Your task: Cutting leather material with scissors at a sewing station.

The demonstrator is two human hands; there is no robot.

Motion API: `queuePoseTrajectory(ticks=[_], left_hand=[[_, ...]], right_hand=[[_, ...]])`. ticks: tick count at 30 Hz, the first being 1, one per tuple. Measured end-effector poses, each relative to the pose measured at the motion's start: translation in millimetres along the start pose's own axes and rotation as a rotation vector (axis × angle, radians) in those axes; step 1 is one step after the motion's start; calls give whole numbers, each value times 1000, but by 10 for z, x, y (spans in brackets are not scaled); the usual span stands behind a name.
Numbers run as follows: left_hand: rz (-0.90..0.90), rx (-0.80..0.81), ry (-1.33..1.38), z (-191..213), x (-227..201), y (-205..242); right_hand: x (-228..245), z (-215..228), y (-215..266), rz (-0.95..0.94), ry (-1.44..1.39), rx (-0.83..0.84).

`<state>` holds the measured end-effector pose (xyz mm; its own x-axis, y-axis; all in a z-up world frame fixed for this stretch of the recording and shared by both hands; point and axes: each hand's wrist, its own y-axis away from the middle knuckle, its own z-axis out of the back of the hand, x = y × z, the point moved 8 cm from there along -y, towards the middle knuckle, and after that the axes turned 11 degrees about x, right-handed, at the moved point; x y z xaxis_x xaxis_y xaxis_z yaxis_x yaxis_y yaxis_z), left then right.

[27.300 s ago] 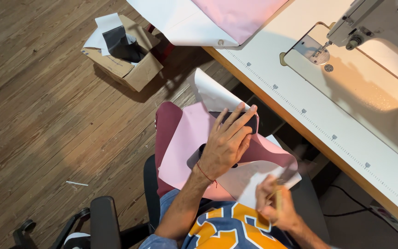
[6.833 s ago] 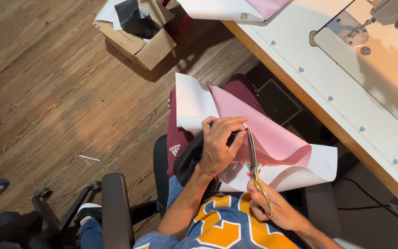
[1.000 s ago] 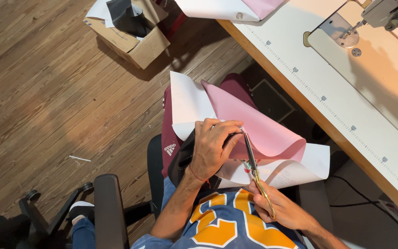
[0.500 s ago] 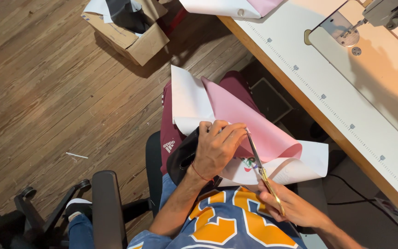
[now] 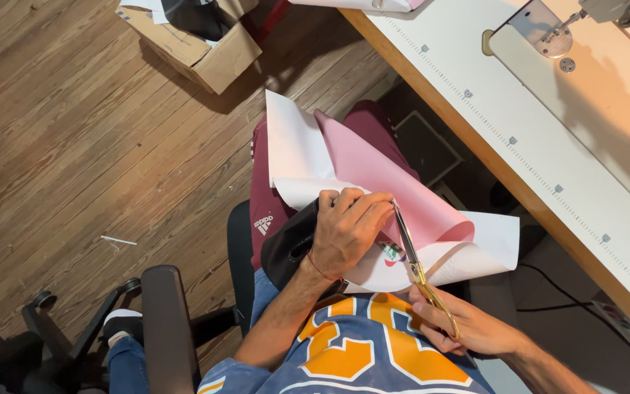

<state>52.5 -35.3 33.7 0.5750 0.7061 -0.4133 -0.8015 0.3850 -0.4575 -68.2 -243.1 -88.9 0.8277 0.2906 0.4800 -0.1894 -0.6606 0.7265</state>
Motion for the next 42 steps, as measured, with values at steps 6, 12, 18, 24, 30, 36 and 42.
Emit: queuePoseTrajectory(ticks=[6,12,18,24,30,36,42], left_hand=[[4,9,-8,16,6,-18],[-20,18,-15,-28,0,16],[-8,15,-21,-32,38,26],[29,17,22,14,71,23],[-35,-136,56,266,-24,-48],[-15,-116,72,398,28,-19],[28,-46,268,309,213,37]], right_hand=[[8,16,-16,24,24,8],[-22,13,-20,54,-84,10],[-17,-23,-23,109,-182,41],[513,273,211,725,427,-221],[1681,-98,379,1095,830,-655],[1966,-304,237,1048,910,-1009],[1955,-232,56,965,834,-756]])
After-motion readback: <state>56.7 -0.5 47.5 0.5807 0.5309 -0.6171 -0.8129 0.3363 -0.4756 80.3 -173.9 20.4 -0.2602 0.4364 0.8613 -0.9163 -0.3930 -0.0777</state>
